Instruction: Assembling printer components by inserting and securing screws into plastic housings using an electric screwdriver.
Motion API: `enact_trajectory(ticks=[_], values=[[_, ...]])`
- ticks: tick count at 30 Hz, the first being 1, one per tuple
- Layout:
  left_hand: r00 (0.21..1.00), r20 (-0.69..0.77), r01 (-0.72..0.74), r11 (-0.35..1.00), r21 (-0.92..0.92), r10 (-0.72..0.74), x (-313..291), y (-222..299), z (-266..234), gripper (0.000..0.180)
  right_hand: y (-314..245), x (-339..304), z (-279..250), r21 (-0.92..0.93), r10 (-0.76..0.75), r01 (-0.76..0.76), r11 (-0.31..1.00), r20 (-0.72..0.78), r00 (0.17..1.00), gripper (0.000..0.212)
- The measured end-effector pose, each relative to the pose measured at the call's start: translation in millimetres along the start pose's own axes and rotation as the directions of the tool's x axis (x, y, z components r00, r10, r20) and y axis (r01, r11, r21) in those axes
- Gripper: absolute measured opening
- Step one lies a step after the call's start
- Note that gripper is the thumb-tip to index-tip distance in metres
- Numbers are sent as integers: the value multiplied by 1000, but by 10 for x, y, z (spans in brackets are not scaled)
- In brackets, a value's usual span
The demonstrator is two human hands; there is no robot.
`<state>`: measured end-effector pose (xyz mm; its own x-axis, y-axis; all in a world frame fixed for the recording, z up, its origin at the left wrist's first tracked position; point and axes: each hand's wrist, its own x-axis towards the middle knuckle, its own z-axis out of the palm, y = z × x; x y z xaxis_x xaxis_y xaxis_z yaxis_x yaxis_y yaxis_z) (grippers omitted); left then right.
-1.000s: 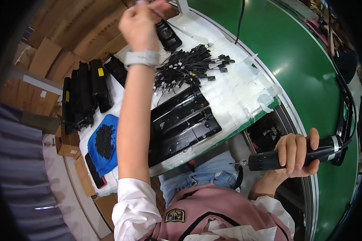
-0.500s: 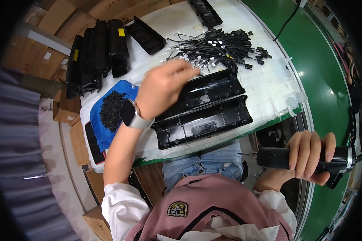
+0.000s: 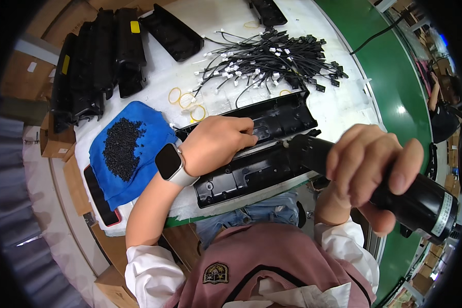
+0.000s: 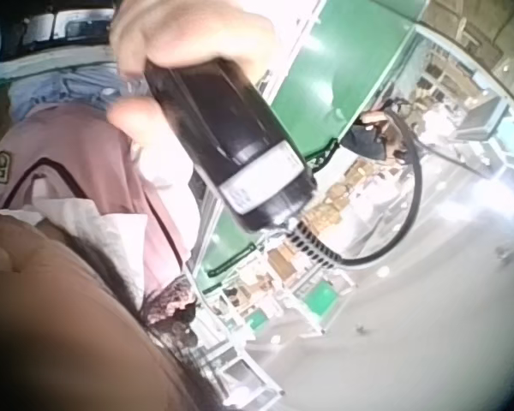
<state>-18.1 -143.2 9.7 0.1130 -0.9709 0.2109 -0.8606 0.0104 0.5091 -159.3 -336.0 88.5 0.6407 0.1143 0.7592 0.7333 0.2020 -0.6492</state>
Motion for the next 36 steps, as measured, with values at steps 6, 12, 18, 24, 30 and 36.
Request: enact_trajectory(ticks=[6, 12, 18, 24, 30, 36], values=[[998, 61, -43, 989, 143, 35, -41, 32, -41, 8, 304, 24, 30, 30, 139, -140, 990, 33, 990, 46], [996, 25, 86, 996, 20, -86, 0, 39, -3, 16, 362, 12, 10, 34, 186, -187, 982, 44, 982, 45], [981, 44, 189, 981, -53, -187, -5, 54, -8, 16, 421, 1, 23, 126, 181, -180, 975, 7, 983, 43], [998, 0, 68, 998, 1, -68, 14, 30, 28, 15, 374, 4, 4, 129, 182, -186, 974, 36, 983, 43], [990, 11, 140, 990, -21, -139, 5, 43, -7, 15, 413, -12, 50, 111, 188, -188, 976, 10, 982, 44], [997, -36, 61, 998, -36, -62, -18, 31, -16, 18, 410, 43, 255, 86, 332, -323, 943, -148, 931, 36]])
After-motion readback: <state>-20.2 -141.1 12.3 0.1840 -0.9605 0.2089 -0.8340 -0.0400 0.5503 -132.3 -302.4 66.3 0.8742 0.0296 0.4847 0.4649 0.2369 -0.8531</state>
